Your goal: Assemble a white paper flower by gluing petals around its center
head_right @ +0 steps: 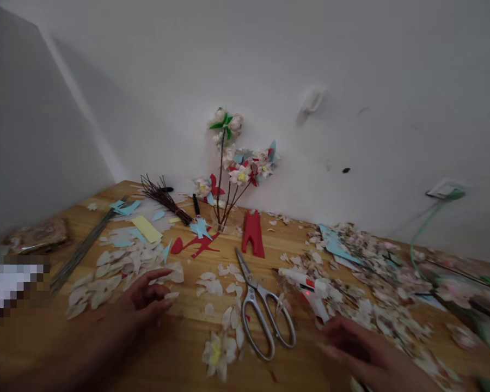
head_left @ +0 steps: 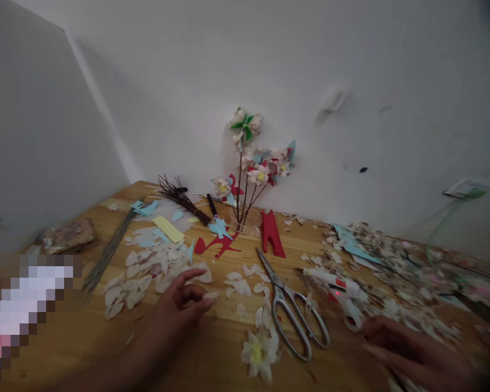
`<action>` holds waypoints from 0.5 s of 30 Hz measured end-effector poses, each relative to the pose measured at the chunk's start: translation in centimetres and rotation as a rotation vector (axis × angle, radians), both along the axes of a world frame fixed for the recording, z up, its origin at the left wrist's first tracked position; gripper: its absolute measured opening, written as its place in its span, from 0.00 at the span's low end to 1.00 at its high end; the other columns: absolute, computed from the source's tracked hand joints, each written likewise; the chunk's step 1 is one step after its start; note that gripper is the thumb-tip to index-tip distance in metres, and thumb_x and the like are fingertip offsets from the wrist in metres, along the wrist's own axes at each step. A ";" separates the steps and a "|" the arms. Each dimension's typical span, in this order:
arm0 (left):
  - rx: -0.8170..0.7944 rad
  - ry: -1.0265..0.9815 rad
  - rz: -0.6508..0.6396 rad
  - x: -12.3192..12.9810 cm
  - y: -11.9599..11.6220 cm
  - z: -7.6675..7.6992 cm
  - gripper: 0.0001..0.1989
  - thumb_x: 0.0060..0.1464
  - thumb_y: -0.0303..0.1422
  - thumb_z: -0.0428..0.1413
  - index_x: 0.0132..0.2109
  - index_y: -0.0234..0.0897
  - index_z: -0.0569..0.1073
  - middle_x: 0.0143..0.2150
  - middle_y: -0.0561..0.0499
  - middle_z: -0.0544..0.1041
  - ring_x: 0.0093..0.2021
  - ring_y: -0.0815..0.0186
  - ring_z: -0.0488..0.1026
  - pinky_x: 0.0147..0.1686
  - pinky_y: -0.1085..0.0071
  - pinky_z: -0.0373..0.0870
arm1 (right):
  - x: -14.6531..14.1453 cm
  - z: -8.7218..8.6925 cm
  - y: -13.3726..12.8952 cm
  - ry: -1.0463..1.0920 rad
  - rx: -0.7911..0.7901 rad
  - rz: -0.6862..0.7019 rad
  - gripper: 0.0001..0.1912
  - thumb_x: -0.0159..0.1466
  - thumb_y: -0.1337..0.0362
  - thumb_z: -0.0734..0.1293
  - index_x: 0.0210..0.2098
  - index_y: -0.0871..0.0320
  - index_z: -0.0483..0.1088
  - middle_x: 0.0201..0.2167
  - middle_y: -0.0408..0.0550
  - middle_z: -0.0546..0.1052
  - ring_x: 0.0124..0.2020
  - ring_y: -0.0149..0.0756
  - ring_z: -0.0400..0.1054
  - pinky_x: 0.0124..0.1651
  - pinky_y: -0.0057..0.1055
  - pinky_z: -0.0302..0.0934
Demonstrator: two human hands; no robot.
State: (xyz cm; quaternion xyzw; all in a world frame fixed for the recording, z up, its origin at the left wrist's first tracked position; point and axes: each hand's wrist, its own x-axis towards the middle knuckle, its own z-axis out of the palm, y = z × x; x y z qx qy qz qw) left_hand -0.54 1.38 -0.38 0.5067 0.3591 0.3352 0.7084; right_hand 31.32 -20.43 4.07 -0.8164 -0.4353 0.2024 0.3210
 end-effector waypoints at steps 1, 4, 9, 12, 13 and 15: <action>-0.001 0.006 0.000 0.0 0.0 -0.2 0.23 0.41 0.33 0.64 0.46 0.40 0.67 0.23 0.61 0.70 0.21 0.74 0.63 0.21 0.78 0.58 | 1.3 -0.2 -0.3 -0.007 -0.051 0.014 0.12 0.48 0.50 0.69 0.24 0.51 0.75 0.21 0.46 0.76 0.24 0.42 0.71 0.27 0.33 0.66; -0.010 -0.007 -0.015 0.2 0.0 -0.7 0.22 0.40 0.33 0.64 0.44 0.40 0.67 0.23 0.61 0.70 0.20 0.75 0.63 0.21 0.78 0.59 | 3.7 -1.3 0.6 -0.076 -0.022 -0.134 0.14 0.46 0.51 0.71 0.26 0.53 0.72 0.24 0.47 0.77 0.28 0.44 0.71 0.32 0.35 0.67; 0.008 -0.053 -0.041 0.6 -0.2 -1.2 0.22 0.39 0.32 0.65 0.42 0.42 0.65 0.21 0.62 0.71 0.20 0.73 0.66 0.22 0.76 0.64 | 3.3 -3.2 4.2 -0.088 0.131 -0.194 0.26 0.43 0.52 0.73 0.39 0.56 0.70 0.31 0.49 0.78 0.30 0.45 0.71 0.31 0.35 0.66; 0.007 -0.075 -0.060 0.8 -0.4 -1.3 0.23 0.38 0.33 0.66 0.41 0.42 0.65 0.22 0.61 0.71 0.21 0.71 0.68 0.20 0.75 0.67 | 1.8 -3.5 5.5 -0.028 0.146 -0.154 0.17 0.47 0.53 0.70 0.33 0.56 0.74 0.22 0.44 0.77 0.24 0.43 0.70 0.26 0.34 0.62; 0.005 -0.073 -0.063 0.9 -0.4 -1.3 0.23 0.37 0.33 0.66 0.41 0.42 0.66 0.22 0.61 0.71 0.22 0.70 0.68 0.20 0.75 0.67 | 1.3 -3.6 5.8 -0.006 0.153 -0.168 0.15 0.47 0.53 0.70 0.30 0.55 0.75 0.21 0.43 0.78 0.23 0.43 0.70 0.26 0.34 0.62; 0.002 -0.055 -0.066 0.8 -0.5 -1.3 0.23 0.38 0.33 0.66 0.42 0.42 0.66 0.23 0.60 0.72 0.23 0.69 0.69 0.19 0.76 0.66 | 0.6 -3.6 6.2 0.056 0.163 -0.202 0.13 0.47 0.53 0.69 0.27 0.55 0.75 0.23 0.44 0.79 0.26 0.45 0.71 0.28 0.34 0.62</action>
